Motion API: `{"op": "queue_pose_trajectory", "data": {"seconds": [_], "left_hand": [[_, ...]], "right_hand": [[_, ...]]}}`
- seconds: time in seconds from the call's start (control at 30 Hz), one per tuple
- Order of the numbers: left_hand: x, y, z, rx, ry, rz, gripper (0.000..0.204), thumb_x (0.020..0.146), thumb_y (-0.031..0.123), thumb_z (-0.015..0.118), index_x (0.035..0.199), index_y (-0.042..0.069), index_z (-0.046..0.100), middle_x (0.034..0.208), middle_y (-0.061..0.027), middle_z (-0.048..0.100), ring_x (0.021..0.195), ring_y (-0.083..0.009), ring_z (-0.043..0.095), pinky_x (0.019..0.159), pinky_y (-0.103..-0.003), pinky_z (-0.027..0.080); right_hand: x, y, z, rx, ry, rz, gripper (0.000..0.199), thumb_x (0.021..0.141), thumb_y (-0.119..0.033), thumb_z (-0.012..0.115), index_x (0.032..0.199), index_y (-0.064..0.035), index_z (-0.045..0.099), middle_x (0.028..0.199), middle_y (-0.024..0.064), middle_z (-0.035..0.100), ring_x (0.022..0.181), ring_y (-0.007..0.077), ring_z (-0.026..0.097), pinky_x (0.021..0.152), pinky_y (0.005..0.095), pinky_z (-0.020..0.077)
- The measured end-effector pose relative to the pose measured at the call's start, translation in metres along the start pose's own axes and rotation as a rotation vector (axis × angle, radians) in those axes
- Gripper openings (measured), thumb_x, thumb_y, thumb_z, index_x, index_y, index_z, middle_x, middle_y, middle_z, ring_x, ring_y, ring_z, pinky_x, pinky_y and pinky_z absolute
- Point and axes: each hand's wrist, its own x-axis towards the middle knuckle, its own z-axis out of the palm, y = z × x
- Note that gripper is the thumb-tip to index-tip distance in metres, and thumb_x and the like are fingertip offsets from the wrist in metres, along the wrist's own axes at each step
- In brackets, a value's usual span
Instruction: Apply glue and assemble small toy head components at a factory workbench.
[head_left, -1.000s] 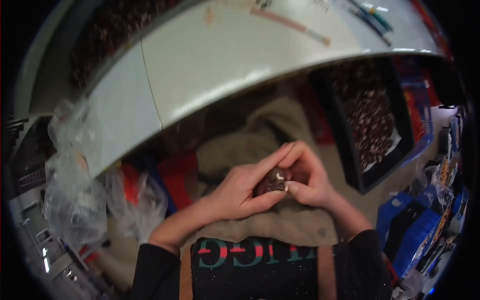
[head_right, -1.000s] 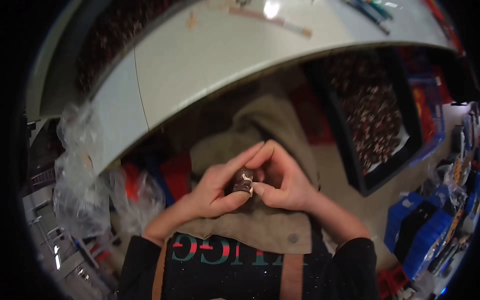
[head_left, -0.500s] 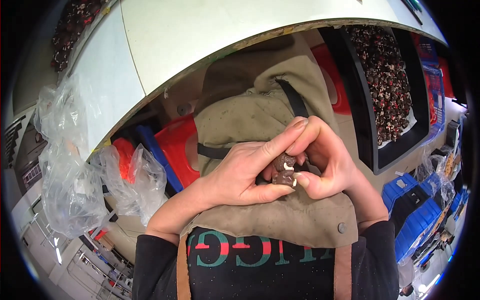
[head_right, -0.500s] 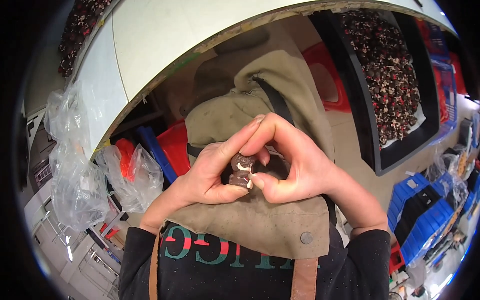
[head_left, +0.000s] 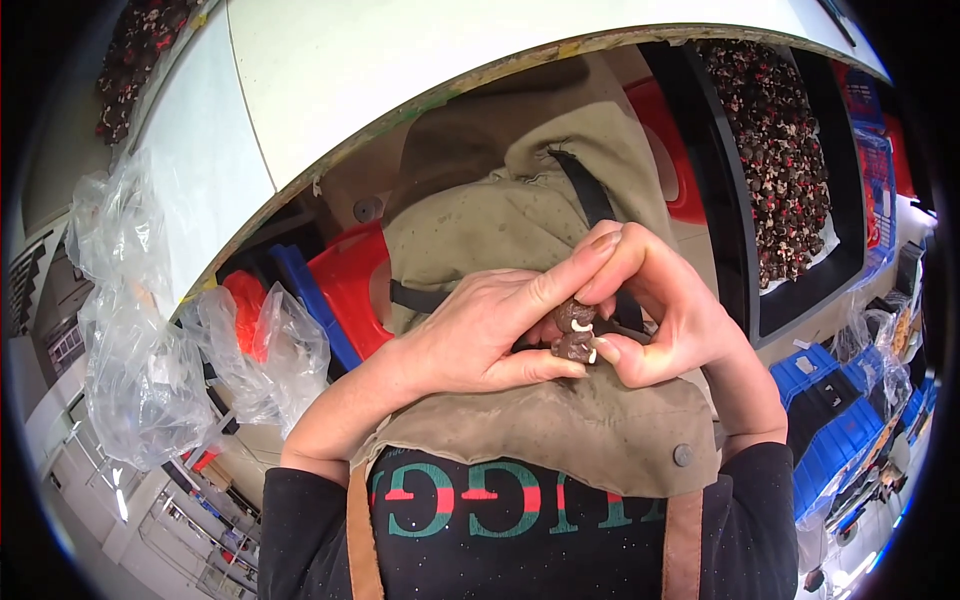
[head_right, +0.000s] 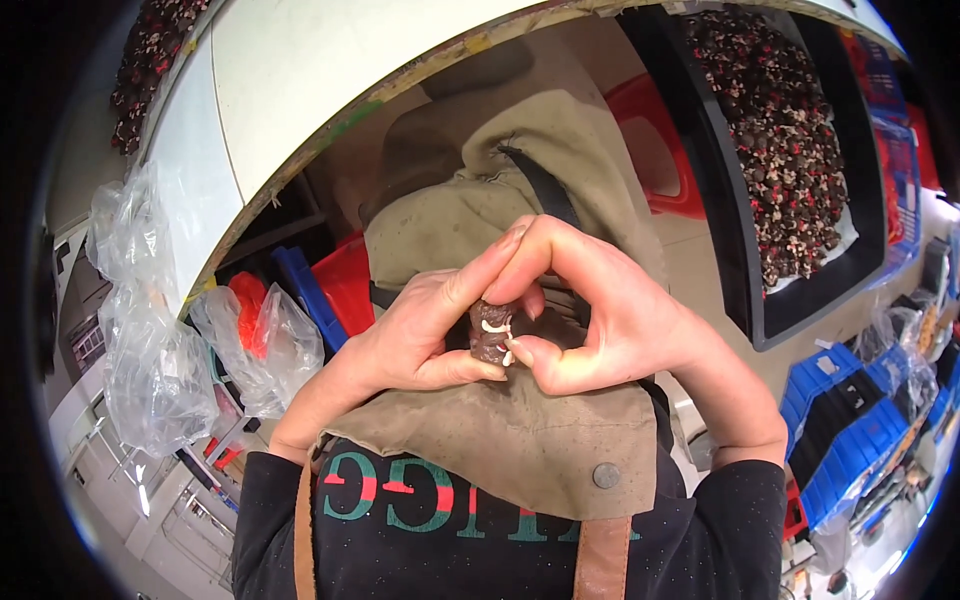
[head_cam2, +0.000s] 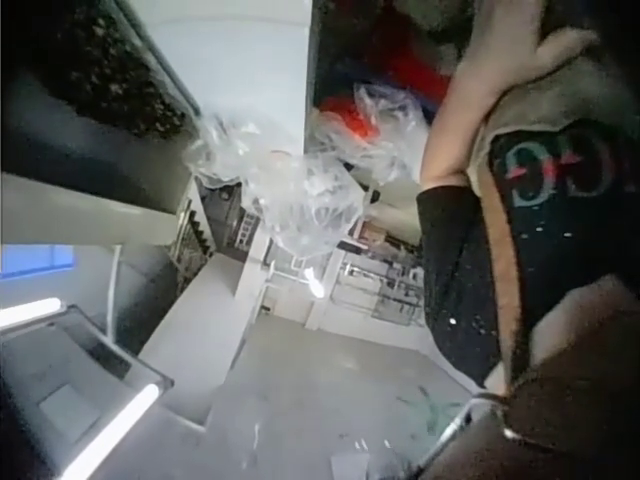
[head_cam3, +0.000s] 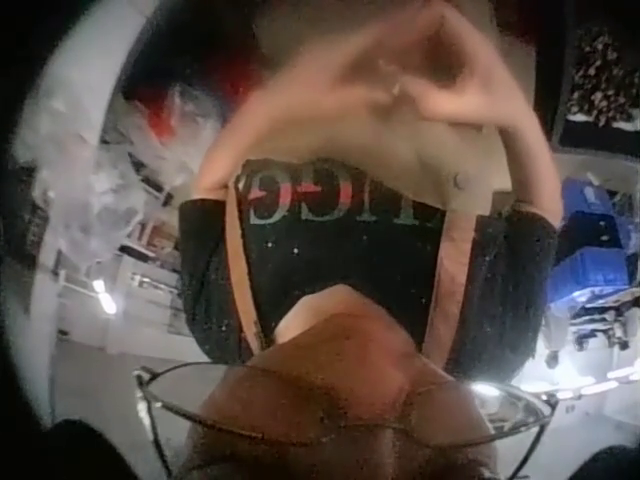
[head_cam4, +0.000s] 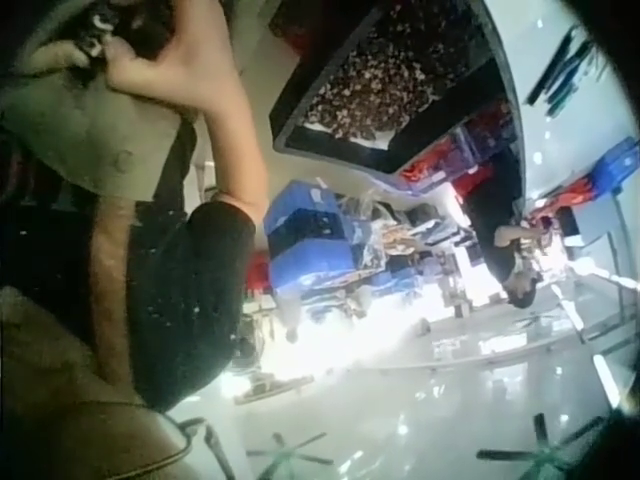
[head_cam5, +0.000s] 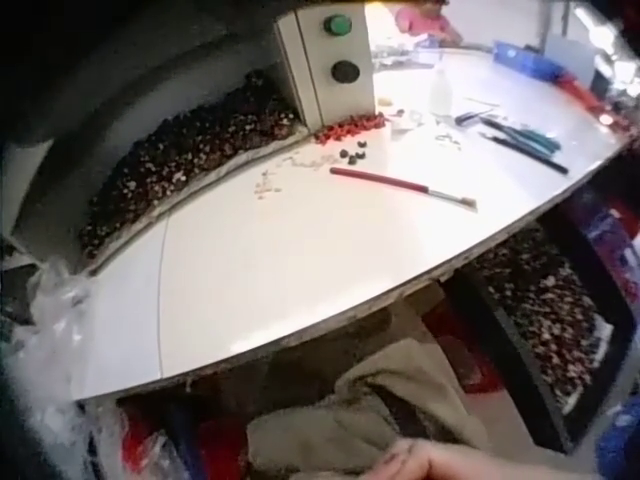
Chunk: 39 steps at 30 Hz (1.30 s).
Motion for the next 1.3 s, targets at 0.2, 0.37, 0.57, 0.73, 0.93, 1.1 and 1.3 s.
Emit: {"op": "queue_pose_trajectory", "data": {"seconds": [0.2,0.37,0.57,0.73,0.93,1.1,1.3], "left_hand": [[0.000,0.001,0.001,0.064,-0.018,0.011,0.090,0.076,0.036,0.070,0.147,0.012,0.018,0.072,-0.0048,0.058,0.067,-0.0239,0.058,0.062,-0.037,0.047],[0.003,0.008,-0.002,0.126,0.008,0.052,0.088,0.077,0.039,0.068,0.146,0.012,0.021,0.069,-0.0040,0.056,0.063,-0.0238,0.056,0.059,-0.037,0.045],[0.013,0.070,-0.028,0.326,-0.034,0.217,0.054,0.074,0.034,0.065,0.125,0.016,0.057,0.061,0.0002,0.034,0.053,-0.0141,0.041,0.046,-0.028,0.032],[0.028,0.099,-0.037,0.360,-0.116,0.431,0.032,0.069,0.036,0.072,0.077,0.008,0.059,0.063,-0.0004,0.045,0.050,-0.0172,0.043,0.045,-0.029,0.033],[0.018,0.087,-0.032,0.341,-0.013,0.313,0.039,0.076,0.030,0.064,0.114,0.020,0.060,0.063,0.0014,0.035,0.051,-0.0134,0.038,0.045,-0.026,0.031],[0.011,0.050,-0.038,0.078,-0.024,0.101,0.074,0.078,0.030,0.069,0.139,0.006,0.035,0.074,-0.0067,0.054,0.062,-0.0228,0.054,0.057,-0.035,0.043],[0.000,0.034,-0.035,0.115,-0.091,-0.154,0.075,0.082,0.023,0.058,0.145,0.006,0.021,0.101,-0.0159,0.059,0.085,-0.0306,0.060,0.076,-0.040,0.046]], "right_hand": [[0.000,-0.007,-0.006,-0.126,-0.022,-0.031,0.033,0.071,-0.016,0.072,0.093,-0.0066,0.050,0.096,0.0100,0.052,0.084,0.0177,0.050,0.067,0.0273,0.0432],[0.002,-0.016,-0.002,-0.177,0.005,-0.041,0.031,0.070,-0.017,0.073,0.090,-0.0073,0.051,0.093,0.0098,0.054,0.085,0.0199,0.052,0.067,0.0289,0.0440],[0.006,-0.074,0.011,-0.266,-0.197,-0.142,0.025,0.071,-0.021,0.076,0.083,-0.0068,0.060,0.077,0.0077,0.060,0.069,0.0218,0.058,0.062,0.0300,0.0460],[0.020,-0.094,0.041,-0.223,0.188,-0.709,0.006,0.075,-0.014,0.064,0.069,-0.0123,0.063,0.072,0.0145,0.065,0.057,0.0256,0.061,0.046,0.0324,0.0526],[0.014,-0.079,0.066,-0.428,0.489,-0.623,0.017,0.074,-0.010,0.062,0.064,-0.0060,0.048,0.070,0.0064,0.060,0.055,0.0164,0.053,0.041,0.0266,0.0405],[0.032,-0.049,0.007,-0.288,-0.038,-0.291,0.024,0.069,-0.017,0.075,0.082,-0.0086,0.057,0.087,0.0098,0.058,0.076,0.0252,0.058,0.063,0.0324,0.0460],[0.022,-0.007,0.004,-0.305,0.021,-0.152,0.035,0.070,-0.015,0.072,0.095,-0.0050,0.050,0.094,0.0110,0.055,0.082,0.0207,0.052,0.066,0.0291,0.0440]]}}
